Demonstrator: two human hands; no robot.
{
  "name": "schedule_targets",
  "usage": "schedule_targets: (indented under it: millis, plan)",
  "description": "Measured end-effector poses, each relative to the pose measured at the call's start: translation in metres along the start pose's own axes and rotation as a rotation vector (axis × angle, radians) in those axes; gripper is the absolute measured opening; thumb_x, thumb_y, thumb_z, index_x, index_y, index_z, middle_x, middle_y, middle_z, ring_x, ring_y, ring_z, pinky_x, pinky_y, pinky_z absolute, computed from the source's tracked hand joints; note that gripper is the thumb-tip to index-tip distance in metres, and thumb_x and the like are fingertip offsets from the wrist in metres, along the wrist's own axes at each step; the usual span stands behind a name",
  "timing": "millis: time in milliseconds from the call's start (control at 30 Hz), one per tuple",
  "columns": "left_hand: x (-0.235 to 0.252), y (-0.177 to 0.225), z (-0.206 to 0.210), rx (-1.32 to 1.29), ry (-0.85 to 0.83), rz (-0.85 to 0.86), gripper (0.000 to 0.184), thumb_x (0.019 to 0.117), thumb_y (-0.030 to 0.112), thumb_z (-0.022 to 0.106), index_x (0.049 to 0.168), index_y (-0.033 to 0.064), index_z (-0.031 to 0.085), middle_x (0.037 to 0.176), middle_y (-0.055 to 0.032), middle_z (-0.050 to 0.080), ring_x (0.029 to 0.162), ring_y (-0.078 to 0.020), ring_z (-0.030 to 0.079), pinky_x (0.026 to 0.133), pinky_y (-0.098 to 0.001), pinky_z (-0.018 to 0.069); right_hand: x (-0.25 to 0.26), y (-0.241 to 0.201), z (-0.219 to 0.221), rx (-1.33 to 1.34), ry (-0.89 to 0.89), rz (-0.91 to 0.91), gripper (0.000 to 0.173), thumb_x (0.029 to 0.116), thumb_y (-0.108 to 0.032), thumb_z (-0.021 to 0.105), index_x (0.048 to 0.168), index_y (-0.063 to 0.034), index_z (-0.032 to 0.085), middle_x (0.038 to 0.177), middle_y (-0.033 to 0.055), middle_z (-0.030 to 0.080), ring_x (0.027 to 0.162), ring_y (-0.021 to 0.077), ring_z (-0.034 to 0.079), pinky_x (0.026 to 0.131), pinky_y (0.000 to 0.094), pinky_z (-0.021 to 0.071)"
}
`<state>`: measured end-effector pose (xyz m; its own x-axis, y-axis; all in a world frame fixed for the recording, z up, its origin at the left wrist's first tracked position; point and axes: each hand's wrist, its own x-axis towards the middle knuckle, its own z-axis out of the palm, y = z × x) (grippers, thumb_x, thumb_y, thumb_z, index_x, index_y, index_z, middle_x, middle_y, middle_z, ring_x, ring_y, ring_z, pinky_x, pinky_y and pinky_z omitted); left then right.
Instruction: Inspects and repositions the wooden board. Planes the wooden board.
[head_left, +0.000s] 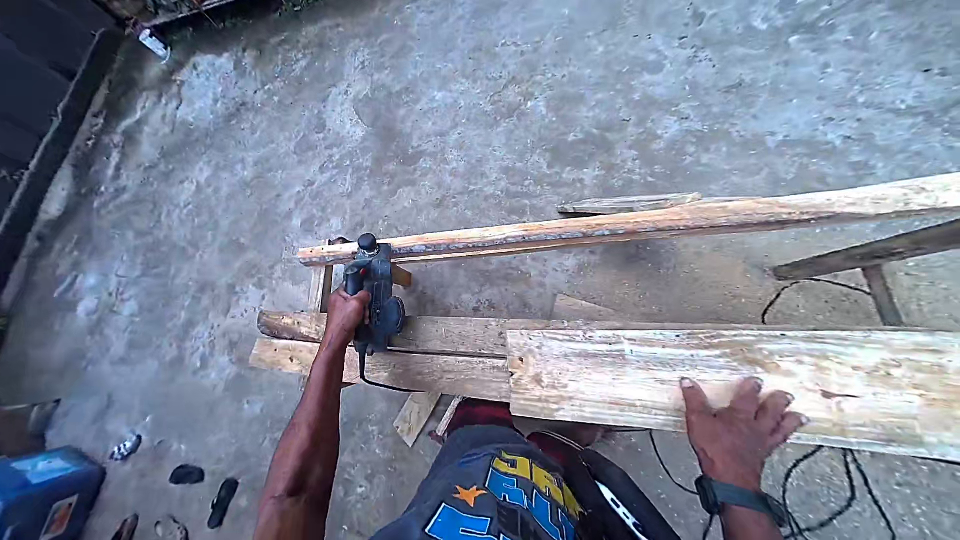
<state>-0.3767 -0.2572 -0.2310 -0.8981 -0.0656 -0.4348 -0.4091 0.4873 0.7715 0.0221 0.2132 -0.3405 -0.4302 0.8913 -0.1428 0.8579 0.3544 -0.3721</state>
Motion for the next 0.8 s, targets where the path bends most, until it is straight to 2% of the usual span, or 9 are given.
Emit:
schedule_targets:
  millis: [167,500,567,633,733,767,800]
  plan:
    - [0.033,-0.017,-0.007,-0.033,-0.050,-0.012,0.020,0.0911,0.009,0.064,0.107,-0.0020,0.057,0.060,-0.0046,0.056,0.043,-0.0154,0.055,0.045,-0.0320,0.0531,-0.001,-0.003,0.004,0.011,0.012,0.037,0.098,0.0931,-0.067,0.053,0.161,-0.0015,0.028,0.168,0.0309,0.011,0.156,0.0503,0.008,0.127,0.0613,0.0083]
    - [0.051,-0.030,-0.010,-0.075,-0.110,-0.019,0.021,0.0895,0.010,0.063,0.108,-0.0004,0.058,0.061,-0.0041,0.058,0.045,-0.0155,0.057,0.046,-0.0326,0.0551,0.001,0.007,0.007,0.031,0.051,0.058,0.100,0.0895,-0.070,0.055,0.161,-0.0048,0.030,0.169,0.0278,0.011,0.157,0.0472,0.007,0.127,0.0587,0.0074]
    - [0.051,-0.034,-0.009,-0.061,-0.124,-0.025,0.025,0.0899,0.011,0.063,0.111,-0.0005,0.058,0.062,-0.0044,0.059,0.046,-0.0160,0.059,0.048,-0.0332,0.0560,0.000,0.007,0.008,0.077,0.087,0.071,0.101,0.0878,-0.067,0.061,0.160,-0.0030,0.030,0.169,0.0286,0.011,0.157,0.0458,0.008,0.128,0.0563,0.0088]
    - [0.056,-0.040,-0.017,-0.030,-0.102,-0.029,0.027,0.0897,0.014,0.064,0.113,-0.0004,0.058,0.065,-0.0060,0.061,0.048,-0.0176,0.061,0.049,-0.0353,0.0575,-0.006,-0.011,0.014,0.191,0.172,0.117,0.110,0.0836,-0.056,0.074,0.160,0.0036,0.023,0.168,0.0312,0.009,0.157,0.0444,0.009,0.128,0.0515,0.0146]
    - [0.056,-0.043,-0.013,0.136,-0.072,-0.002,0.043,0.0907,0.021,0.067,0.126,-0.0012,0.055,0.078,-0.0095,0.067,0.057,-0.0200,0.066,0.057,-0.0410,0.0594,-0.024,-0.041,0.003,0.292,0.315,0.263,0.119,0.0821,-0.046,0.082,0.160,0.0090,0.010,0.166,0.0344,0.009,0.156,0.0462,0.013,0.128,0.0498,0.0202]
    - [0.053,-0.041,-0.008,0.219,-0.051,0.030,0.051,0.0900,0.024,0.067,0.133,-0.0004,0.053,0.086,-0.0121,0.068,0.063,-0.0219,0.067,0.061,-0.0441,0.0598,-0.028,-0.048,0.000,0.323,0.332,0.316,0.119,0.0829,-0.042,0.082,0.160,0.0097,0.009,0.166,0.0352,0.008,0.156,0.0460,0.013,0.128,0.0491,0.0199]
    - [0.049,-0.039,-0.006,0.323,-0.019,0.052,0.059,0.0898,0.027,0.068,0.140,0.0014,0.050,0.100,-0.0163,0.069,0.076,-0.0262,0.070,0.070,-0.0494,0.0599,-0.031,-0.053,-0.002,0.379,0.342,0.366,0.119,0.0825,-0.038,0.083,0.160,0.0093,0.007,0.166,0.0353,0.008,0.156,0.0451,0.014,0.128,0.0476,0.0201]
